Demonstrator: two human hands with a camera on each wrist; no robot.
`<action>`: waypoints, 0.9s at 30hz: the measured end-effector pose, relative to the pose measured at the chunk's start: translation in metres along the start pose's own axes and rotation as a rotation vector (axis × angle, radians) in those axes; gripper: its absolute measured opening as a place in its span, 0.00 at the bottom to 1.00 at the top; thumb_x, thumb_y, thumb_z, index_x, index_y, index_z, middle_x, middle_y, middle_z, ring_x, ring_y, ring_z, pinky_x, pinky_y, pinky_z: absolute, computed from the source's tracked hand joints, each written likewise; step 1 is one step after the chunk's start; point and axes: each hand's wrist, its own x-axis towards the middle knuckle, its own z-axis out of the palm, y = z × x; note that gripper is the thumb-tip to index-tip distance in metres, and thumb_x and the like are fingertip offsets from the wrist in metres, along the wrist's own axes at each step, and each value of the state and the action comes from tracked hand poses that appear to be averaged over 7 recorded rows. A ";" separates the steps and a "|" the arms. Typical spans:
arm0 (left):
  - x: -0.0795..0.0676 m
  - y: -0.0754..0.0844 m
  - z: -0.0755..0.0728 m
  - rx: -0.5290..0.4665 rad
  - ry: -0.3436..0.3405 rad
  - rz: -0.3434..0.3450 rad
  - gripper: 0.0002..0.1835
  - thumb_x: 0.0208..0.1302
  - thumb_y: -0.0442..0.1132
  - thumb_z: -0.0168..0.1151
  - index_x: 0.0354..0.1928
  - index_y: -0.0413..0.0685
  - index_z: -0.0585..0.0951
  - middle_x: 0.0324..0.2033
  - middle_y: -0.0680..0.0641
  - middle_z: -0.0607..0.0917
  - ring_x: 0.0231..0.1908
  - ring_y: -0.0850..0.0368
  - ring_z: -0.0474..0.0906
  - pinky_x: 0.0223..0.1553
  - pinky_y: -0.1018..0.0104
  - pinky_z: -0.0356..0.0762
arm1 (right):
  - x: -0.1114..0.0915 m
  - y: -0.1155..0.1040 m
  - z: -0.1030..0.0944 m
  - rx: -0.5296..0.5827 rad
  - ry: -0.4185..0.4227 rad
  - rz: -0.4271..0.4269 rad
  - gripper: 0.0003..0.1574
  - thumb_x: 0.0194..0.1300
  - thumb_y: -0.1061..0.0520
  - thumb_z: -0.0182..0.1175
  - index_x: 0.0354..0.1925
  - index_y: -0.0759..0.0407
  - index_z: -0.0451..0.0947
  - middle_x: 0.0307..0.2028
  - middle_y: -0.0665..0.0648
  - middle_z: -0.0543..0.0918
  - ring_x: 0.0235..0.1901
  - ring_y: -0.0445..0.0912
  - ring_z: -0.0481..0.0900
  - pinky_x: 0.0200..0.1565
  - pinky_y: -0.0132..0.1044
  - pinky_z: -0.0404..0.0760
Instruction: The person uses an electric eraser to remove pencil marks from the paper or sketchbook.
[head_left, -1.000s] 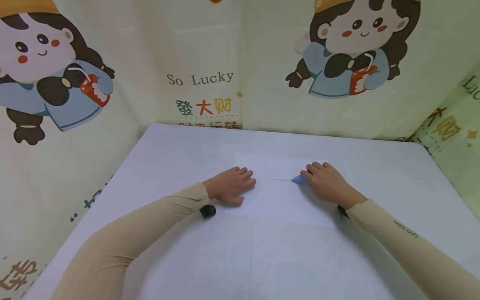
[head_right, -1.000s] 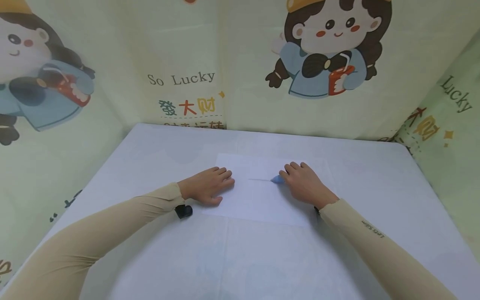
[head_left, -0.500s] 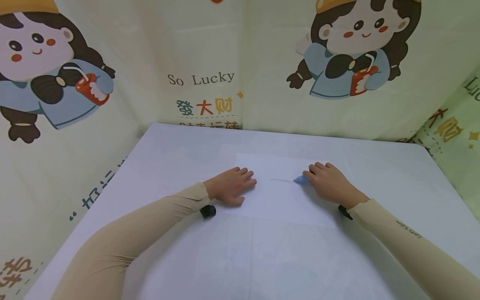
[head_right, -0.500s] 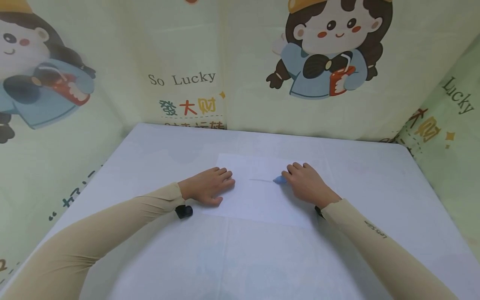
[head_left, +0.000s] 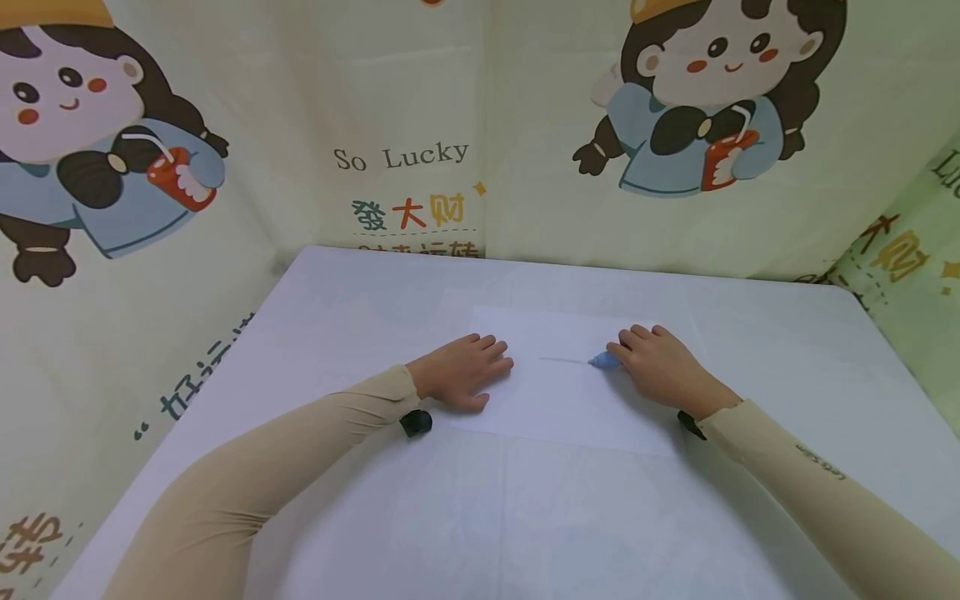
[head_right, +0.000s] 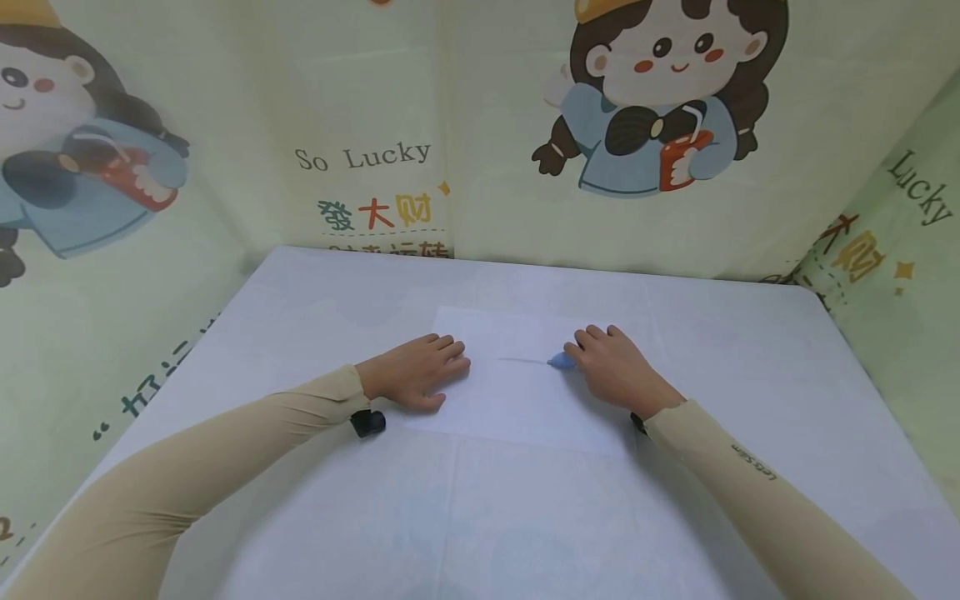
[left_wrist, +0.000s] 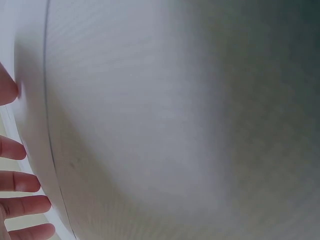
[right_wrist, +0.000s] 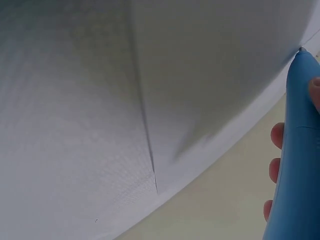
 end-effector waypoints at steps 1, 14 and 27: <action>0.000 0.000 0.000 0.001 0.003 0.001 0.24 0.56 0.54 0.49 0.53 0.49 0.68 0.42 0.49 0.72 0.41 0.55 0.67 0.43 0.62 0.69 | 0.000 -0.001 0.000 0.001 0.002 -0.003 0.15 0.49 0.65 0.67 0.38 0.63 0.77 0.30 0.59 0.77 0.31 0.52 0.76 0.29 0.43 0.73; 0.000 0.000 -0.002 -0.002 -0.003 0.003 0.24 0.57 0.53 0.49 0.52 0.49 0.67 0.42 0.49 0.72 0.40 0.54 0.67 0.42 0.62 0.68 | 0.002 -0.003 -0.005 -0.004 0.001 -0.002 0.14 0.49 0.64 0.67 0.37 0.63 0.77 0.30 0.60 0.78 0.31 0.52 0.76 0.30 0.44 0.73; 0.000 0.000 -0.004 -0.003 -0.024 -0.003 0.23 0.58 0.53 0.49 0.52 0.49 0.68 0.42 0.48 0.71 0.41 0.54 0.67 0.43 0.62 0.68 | 0.001 -0.001 -0.001 -0.008 0.039 0.000 0.14 0.49 0.65 0.67 0.37 0.63 0.76 0.30 0.60 0.77 0.30 0.52 0.75 0.29 0.42 0.71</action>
